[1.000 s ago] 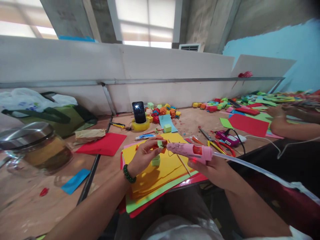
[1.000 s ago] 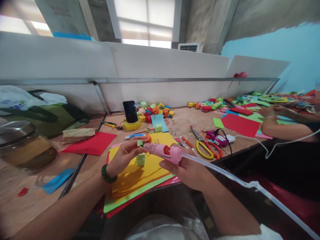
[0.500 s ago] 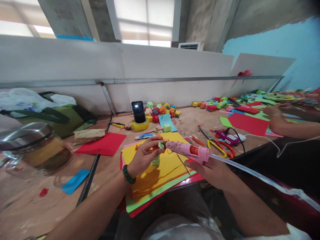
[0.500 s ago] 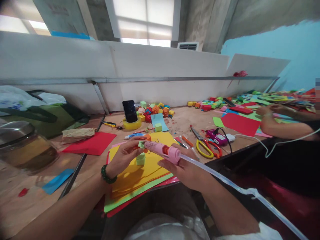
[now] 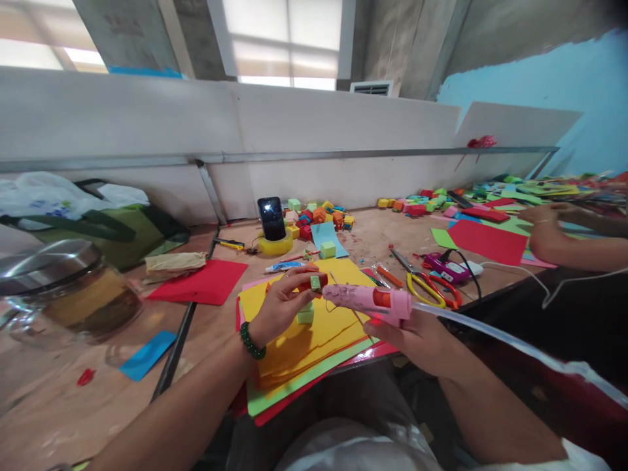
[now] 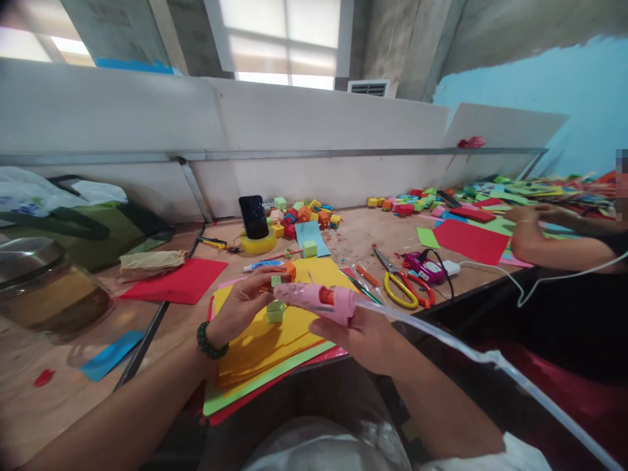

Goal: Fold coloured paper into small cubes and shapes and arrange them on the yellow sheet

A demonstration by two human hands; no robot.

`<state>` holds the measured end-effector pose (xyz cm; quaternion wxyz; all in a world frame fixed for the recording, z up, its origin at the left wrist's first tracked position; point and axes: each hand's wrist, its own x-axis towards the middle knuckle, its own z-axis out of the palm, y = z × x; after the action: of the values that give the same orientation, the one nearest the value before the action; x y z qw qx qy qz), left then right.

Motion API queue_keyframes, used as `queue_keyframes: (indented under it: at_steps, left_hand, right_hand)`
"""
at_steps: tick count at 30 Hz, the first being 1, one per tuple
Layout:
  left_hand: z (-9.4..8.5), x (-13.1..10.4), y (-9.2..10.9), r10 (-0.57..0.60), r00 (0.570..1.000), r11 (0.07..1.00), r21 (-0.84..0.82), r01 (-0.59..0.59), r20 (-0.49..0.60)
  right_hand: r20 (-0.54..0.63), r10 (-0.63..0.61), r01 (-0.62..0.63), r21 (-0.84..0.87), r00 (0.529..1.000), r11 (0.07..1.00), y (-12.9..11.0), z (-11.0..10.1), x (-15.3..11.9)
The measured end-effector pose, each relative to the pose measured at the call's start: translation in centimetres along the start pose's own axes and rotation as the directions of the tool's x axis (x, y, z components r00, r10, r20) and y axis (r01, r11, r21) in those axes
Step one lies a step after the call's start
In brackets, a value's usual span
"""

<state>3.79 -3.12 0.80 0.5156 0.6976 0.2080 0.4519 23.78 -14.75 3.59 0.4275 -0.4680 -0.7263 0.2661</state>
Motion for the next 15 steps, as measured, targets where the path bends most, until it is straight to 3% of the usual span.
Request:
queue_keyframes:
  at_steps: [2, 5, 10, 13, 15]
  left_hand:
    - [0.0, 0.0, 0.0, -0.014, 1.0, 1.0, 0.008, 0.014, 0.002]
    - [0.0, 0.0, 0.1, -0.034, 0.999, 0.999, 0.021, 0.035, -0.024]
    - [-0.2, 0.1, 0.5, -0.022, 0.999, 0.997, 0.079, 0.025, -0.047]
    - [-0.3, 0.2, 0.6, 0.003, 0.997, 0.993, 0.114, 0.006, -0.081]
    - [-0.4, 0.3, 0.5, 0.005, 0.995, 0.993, 0.116, 0.006, -0.097]
  right_hand:
    - [-0.046, 0.018, -0.013, 0.103, 0.999, 0.995, 0.4, -0.1, 0.1]
    - [-0.235, 0.083, -0.052, 0.134, 0.968, 0.99, 1.4, -1.4, 1.2]
    - [-0.516, 0.177, -0.266, -0.103, 0.838, 0.958, 3.5, -5.9, 5.7]
    - [-0.564, 0.24, -0.446, -0.26, 0.79, 0.856, 5.8, -8.2, 8.4]
    - [-0.523, 0.395, -0.606, -0.328, 0.755, 0.724, 7.8, -9.0, 9.7]
